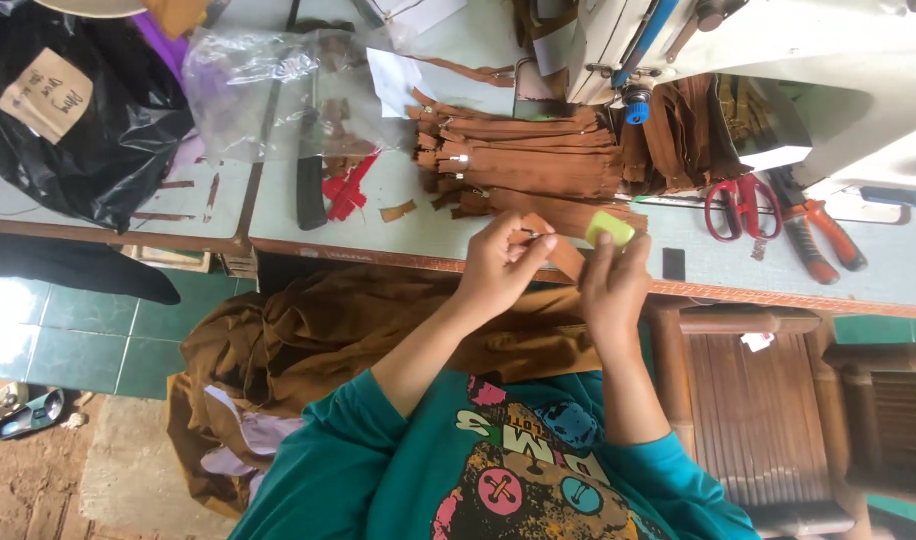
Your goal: Applying a marking or adhesive substance to the ends of a stack of zippers using a small sponge block.
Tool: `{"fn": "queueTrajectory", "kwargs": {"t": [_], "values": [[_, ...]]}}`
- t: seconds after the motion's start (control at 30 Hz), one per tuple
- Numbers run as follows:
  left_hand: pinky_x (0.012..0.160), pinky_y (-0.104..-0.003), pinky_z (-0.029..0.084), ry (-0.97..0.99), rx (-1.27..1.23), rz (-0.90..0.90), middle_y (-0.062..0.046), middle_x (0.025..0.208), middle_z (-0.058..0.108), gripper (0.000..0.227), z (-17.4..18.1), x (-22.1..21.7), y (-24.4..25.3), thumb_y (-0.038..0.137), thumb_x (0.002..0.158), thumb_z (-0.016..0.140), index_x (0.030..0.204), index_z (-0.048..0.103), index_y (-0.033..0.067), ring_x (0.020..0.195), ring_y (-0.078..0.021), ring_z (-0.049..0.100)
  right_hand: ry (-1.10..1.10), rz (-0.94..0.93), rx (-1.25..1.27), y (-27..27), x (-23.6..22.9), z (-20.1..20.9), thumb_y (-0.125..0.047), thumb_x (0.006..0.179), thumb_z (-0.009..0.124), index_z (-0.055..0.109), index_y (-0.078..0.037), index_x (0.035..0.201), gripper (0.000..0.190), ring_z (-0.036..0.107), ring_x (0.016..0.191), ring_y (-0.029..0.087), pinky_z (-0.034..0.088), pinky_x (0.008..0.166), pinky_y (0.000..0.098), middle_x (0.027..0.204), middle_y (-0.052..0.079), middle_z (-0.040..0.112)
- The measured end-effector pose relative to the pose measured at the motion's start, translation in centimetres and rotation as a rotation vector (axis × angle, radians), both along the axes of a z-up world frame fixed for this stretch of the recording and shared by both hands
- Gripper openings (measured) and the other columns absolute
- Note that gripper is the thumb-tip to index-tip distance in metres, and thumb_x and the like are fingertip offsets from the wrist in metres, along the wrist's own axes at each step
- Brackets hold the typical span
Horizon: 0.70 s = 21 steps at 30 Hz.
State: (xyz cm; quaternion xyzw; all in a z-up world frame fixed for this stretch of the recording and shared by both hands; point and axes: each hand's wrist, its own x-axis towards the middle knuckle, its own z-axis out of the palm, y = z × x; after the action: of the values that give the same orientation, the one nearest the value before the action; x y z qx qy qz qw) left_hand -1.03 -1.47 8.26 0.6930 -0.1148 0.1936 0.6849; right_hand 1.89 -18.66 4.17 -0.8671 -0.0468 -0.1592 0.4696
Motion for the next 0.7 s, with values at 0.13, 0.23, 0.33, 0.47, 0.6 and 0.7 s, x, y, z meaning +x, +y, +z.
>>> {"fn": "queueTrajectory", "kwargs": {"t": [0.13, 0.23, 0.33, 0.47, 0.6, 0.7], "values": [[0.057, -0.030, 0.063, 0.108, -0.013, -0.017, -0.014, 0.093, 0.071, 0.013, -2.8, 0.7, 1.6, 0.009, 0.096, 0.074, 0.106, 0.067, 0.0038, 0.074, -0.0253, 0.075, -0.061, -0.085, -0.187, -1.3, 1.1, -2.3, -0.030, 0.115, 0.052, 0.049, -0.007, 0.115, 0.024, 0.069, 0.057, 0.041, 0.052, 0.053, 0.0481, 0.056, 0.012, 0.064], [0.070, -0.040, 0.066, 0.232, -0.003, 0.016, -0.020, 0.100, 0.070, 0.031, -3.6, 0.5, 2.3, 0.013, 0.091, 0.079, 0.116, 0.063, 0.0036, 0.088, -0.0338, 0.077, -0.193, -0.178, -0.399, -3.0, 3.0, -5.1, -0.029, 0.112, 0.059, 0.052, -0.005, 0.115, 0.025, 0.068, 0.058, 0.046, 0.051, 0.052, 0.0520, 0.062, 0.021, 0.064], [0.073, -0.043, 0.065, 0.335, 0.059, -0.002, -0.025, 0.107, 0.069, 0.038, -2.9, 0.7, 2.4, 0.015, 0.091, 0.078, 0.121, 0.058, 0.0017, 0.088, -0.0362, 0.076, -0.408, -0.193, -0.582, -3.7, 4.6, -5.2, -0.026, 0.104, 0.069, 0.058, -0.007, 0.107, 0.022, 0.068, 0.053, 0.039, 0.053, 0.051, 0.0456, 0.060, 0.013, 0.061], [0.071, -0.045, 0.062, 0.242, 0.427, 0.028, -0.020, 0.098, 0.074, 0.028, -3.3, 1.1, 1.4, 0.013, 0.091, 0.075, 0.116, 0.064, 0.0058, 0.088, -0.0397, 0.075, -0.573, -0.124, -0.718, -5.3, 6.0, -6.1, -0.031, 0.100, 0.075, 0.059, -0.014, 0.103, 0.023, 0.064, 0.056, 0.029, 0.053, 0.054, 0.0384, 0.060, 0.005, 0.055], [0.079, -0.041, 0.060, 0.090, 0.666, 0.130, -0.006, 0.090, 0.077, 0.011, -6.7, 2.0, 1.0, 0.014, 0.090, 0.071, 0.101, 0.072, 0.0152, 0.090, -0.0292, 0.075, -0.581, 0.088, -0.617, -5.2, 6.2, -4.5, -0.021, 0.105, 0.070, 0.054, -0.009, 0.090, 0.025, 0.064, 0.061, 0.027, 0.054, 0.069, 0.0380, 0.063, 0.004, 0.059], [0.078, -0.039, 0.060, 0.082, 0.697, 0.125, -0.006, 0.089, 0.076, 0.011, -6.2, 1.9, 0.9, 0.012, 0.090, 0.069, 0.100, 0.073, 0.0143, 0.088, -0.0283, 0.076, -0.567, 0.182, -0.609, -5.6, 6.6, -3.6, -0.023, 0.102, 0.075, 0.054, -0.010, 0.088, 0.029, 0.064, 0.068, 0.030, 0.052, 0.076, 0.0431, 0.067, 0.002, 0.055]]}}
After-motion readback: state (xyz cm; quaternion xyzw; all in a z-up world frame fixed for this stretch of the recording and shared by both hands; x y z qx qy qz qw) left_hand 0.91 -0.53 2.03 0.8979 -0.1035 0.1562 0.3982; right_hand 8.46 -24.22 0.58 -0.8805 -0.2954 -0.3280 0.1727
